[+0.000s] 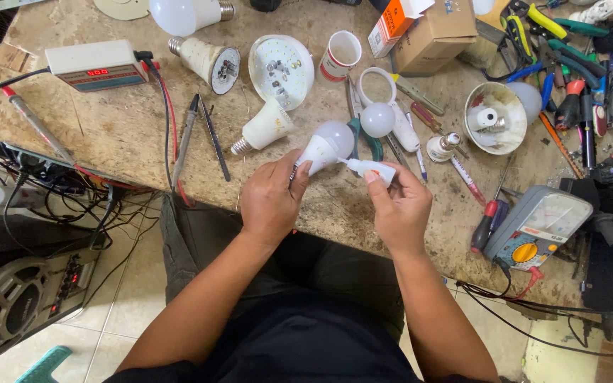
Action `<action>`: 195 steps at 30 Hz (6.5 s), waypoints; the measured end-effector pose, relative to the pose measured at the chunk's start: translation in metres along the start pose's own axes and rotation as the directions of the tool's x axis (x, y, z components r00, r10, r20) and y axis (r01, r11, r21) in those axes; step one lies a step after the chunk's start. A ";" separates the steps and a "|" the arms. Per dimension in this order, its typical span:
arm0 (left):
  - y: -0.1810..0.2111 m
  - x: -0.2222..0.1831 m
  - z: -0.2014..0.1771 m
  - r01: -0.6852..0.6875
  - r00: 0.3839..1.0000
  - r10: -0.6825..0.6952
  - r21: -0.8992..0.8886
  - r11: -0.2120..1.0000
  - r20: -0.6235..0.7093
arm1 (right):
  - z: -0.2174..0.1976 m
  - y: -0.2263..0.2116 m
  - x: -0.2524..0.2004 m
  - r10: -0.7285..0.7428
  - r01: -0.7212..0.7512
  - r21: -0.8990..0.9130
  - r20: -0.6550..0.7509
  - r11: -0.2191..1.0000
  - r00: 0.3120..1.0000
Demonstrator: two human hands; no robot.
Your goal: Repairing LED light bulbs by applying sealant and assembling the diffusers
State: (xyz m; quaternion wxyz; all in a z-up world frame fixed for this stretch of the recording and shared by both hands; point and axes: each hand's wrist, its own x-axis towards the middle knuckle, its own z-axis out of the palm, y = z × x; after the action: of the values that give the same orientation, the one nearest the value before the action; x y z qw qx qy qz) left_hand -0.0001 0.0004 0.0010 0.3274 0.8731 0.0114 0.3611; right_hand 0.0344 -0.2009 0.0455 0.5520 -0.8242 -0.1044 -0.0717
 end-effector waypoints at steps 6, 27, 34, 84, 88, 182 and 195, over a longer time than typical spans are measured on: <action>0.001 0.001 -0.002 0.014 1.000 -0.014 -0.023 1.000 0.010 | -0.001 -0.002 0.001 -0.014 0.014 -0.014 0.005 1.000 1.000; -0.010 0.004 0.021 0.080 0.997 -0.082 0.158 0.984 0.012 | -0.062 0.004 -0.035 0.157 -0.043 0.412 -0.247 0.910 0.956; -0.007 0.011 0.019 0.030 0.999 -0.041 0.316 0.948 0.026 | -0.099 0.060 -0.056 0.126 -0.063 0.198 -0.325 0.978 0.937; 0.064 -0.017 0.034 -0.104 0.880 0.226 -0.297 0.949 0.417 | -0.061 -0.049 -0.029 -0.216 0.258 -0.314 0.162 0.914 0.963; 0.062 -0.019 0.038 -0.120 0.887 0.244 -0.313 0.942 0.392 | -0.061 -0.047 -0.028 -0.208 0.257 -0.347 0.175 0.902 0.962; 0.099 0.081 0.046 -0.060 0.829 0.248 -0.361 0.931 0.502 | -0.090 -0.040 -0.002 0.010 0.012 0.191 -0.113 0.981 0.994; 0.041 0.235 0.163 0.101 0.876 -0.100 0.022 0.995 0.472 | -0.106 0.009 -0.005 0.237 -0.244 -0.071 -0.101 0.967 0.966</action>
State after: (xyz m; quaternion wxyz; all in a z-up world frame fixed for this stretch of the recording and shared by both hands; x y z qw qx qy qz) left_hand 0.2683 -0.0636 0.0858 0.3400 0.9324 -0.0239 0.1200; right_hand 0.0313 -0.3031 0.0763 0.5263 -0.8487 0.0249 -0.0460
